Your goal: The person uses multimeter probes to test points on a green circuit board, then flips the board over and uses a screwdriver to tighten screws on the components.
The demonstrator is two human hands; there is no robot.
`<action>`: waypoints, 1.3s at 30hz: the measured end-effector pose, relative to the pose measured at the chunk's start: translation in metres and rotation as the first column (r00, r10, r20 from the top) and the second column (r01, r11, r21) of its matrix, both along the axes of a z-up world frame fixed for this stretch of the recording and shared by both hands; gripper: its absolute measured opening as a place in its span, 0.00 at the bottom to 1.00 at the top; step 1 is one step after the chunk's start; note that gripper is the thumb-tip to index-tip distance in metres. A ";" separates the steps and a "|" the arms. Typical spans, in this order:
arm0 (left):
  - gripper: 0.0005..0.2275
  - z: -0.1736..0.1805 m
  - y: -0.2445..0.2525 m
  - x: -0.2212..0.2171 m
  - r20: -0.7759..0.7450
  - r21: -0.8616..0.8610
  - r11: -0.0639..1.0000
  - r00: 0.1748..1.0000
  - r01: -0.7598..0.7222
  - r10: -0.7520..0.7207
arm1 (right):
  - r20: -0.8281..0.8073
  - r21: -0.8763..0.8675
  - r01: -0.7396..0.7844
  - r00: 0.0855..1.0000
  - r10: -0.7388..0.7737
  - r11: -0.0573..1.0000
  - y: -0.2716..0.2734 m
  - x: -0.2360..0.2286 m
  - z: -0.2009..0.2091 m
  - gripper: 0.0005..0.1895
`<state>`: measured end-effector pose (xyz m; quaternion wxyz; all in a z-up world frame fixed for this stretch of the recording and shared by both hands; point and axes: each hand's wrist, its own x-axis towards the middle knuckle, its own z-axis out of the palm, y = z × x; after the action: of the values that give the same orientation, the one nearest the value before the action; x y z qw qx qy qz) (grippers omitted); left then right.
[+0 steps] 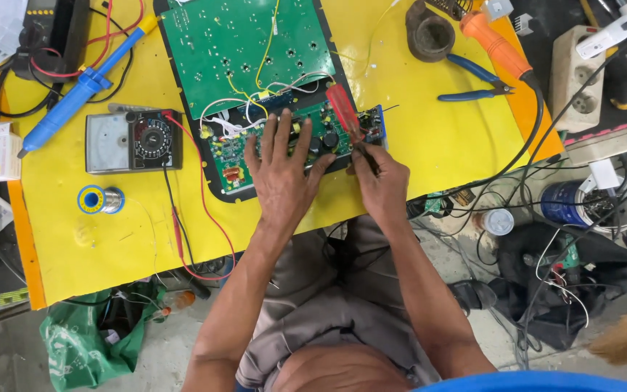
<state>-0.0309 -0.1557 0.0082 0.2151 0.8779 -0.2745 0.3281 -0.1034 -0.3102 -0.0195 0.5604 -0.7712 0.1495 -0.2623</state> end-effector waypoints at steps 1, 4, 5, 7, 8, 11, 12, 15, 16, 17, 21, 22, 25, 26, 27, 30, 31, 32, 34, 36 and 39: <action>0.26 0.005 0.000 -0.004 0.003 0.001 1.000 1.000 0.001 -0.001 | 0.003 0.001 0.001 1.000 -0.001 1.000 -0.001 -0.004 0.002 0.07; 0.28 0.017 -0.004 -0.009 0.043 0.051 0.999 0.999 0.010 -0.013 | 0.042 -0.039 0.055 0.998 -0.054 0.998 -0.006 -0.012 0.013 0.12; 0.25 0.018 -0.007 -0.010 0.058 0.058 0.997 0.997 0.045 -0.048 | 0.077 -0.054 0.074 0.995 -0.070 0.996 -0.010 -0.014 0.019 0.14; 0.23 0.019 -0.014 -0.009 0.073 0.065 0.995 0.994 0.081 -0.086 | 0.112 -0.068 0.097 0.990 -0.089 0.993 -0.022 -0.014 0.023 0.16; 0.23 0.019 -0.018 -0.007 0.050 0.097 0.990 0.992 0.107 -0.112 | 0.127 -0.106 0.129 0.985 -0.115 0.986 -0.031 -0.013 0.021 0.14; 0.25 0.006 -0.024 -0.001 0.020 0.184 0.976 0.992 0.115 -0.121 | 0.130 -0.203 0.156 0.983 -0.131 0.967 -0.053 -0.009 0.020 0.12; 0.28 0.000 -0.025 0.002 0.015 0.233 0.967 0.994 0.104 -0.111 | 0.118 -0.267 0.155 0.985 -0.128 0.951 -0.060 -0.007 0.020 0.11; 0.24 -0.004 -0.021 0.004 -0.003 0.253 0.961 0.993 0.112 -0.115 | 0.113 -0.259 0.107 0.990 -0.080 0.960 -0.078 0.003 0.000 0.09; 0.24 -0.003 -0.020 0.005 -0.006 0.256 0.960 0.994 0.108 -0.111 | 0.111 -0.256 0.103 0.991 -0.076 0.961 -0.077 0.004 0.002 0.09; 0.23 -0.002 -0.019 0.005 -0.021 0.253 0.960 0.993 0.121 -0.119 | 0.113 -0.256 0.107 0.990 -0.080 0.961 -0.076 0.004 0.003 0.10; 0.26 0.007 -0.019 0.004 -0.120 0.267 0.950 0.984 0.159 -0.131 | 0.144 -0.275 0.110 0.987 -0.072 0.955 -0.076 0.004 0.005 0.10; 0.26 0.013 -0.020 0.002 -0.122 0.268 0.949 0.983 0.162 -0.134 | 0.142 -0.274 0.112 0.987 -0.075 0.955 -0.075 0.003 0.008 0.10; 0.30 0.028 -0.020 0.001 -0.160 0.330 0.931 0.981 0.158 -0.109 | 0.122 -0.344 0.128 0.988 -0.090 0.930 -0.072 0.002 0.011 0.10; 0.32 0.031 -0.020 0.003 -0.187 0.362 0.919 0.978 0.160 -0.096 | 0.132 -0.346 0.135 0.987 -0.095 0.929 -0.072 0.002 0.009 0.10; 0.34 0.033 -0.021 0.006 -0.213 0.392 0.906 0.974 0.160 -0.081 | 0.142 -0.348 0.142 0.985 -0.097 0.927 -0.072 0.002 0.007 0.09; 0.41 0.042 -0.026 0.014 -0.316 0.454 0.869 0.948 0.197 -0.049 | 0.138 -0.349 0.179 0.981 -0.139 0.920 -0.067 0.002 0.011 0.08; 0.41 0.046 -0.028 0.017 -0.315 0.456 0.868 0.948 0.196 -0.048 | 0.138 -0.348 0.179 0.981 -0.138 0.920 -0.067 0.002 0.011 0.08; 0.44 0.050 -0.031 0.021 -0.378 0.472 0.853 0.925 0.221 -0.031 | 0.142 -0.359 0.182 0.980 -0.140 0.915 -0.067 0.002 0.010 0.08; 0.47 0.052 -0.034 0.028 -0.438 0.487 0.837 0.899 0.249 -0.012 | 0.147 -0.370 0.187 0.979 -0.142 0.910 -0.066 0.002 0.010 0.08; 0.50 0.048 -0.038 0.035 -0.461 0.517 0.812 0.887 0.271 -0.003 | 0.131 -0.381 0.187 0.980 -0.147 0.905 -0.067 0.002 0.011 0.08; 0.50 0.030 -0.038 0.049 -0.502 0.521 0.800 0.865 0.297 0.006 | 0.141 -0.388 0.186 0.980 -0.141 0.903 -0.068 0.002 0.008 0.08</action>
<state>0.0177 -0.1936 0.0385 0.0223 0.9293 -0.3682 -0.0181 -0.1017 -0.3785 -0.0113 0.3745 -0.8384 0.1261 -0.3755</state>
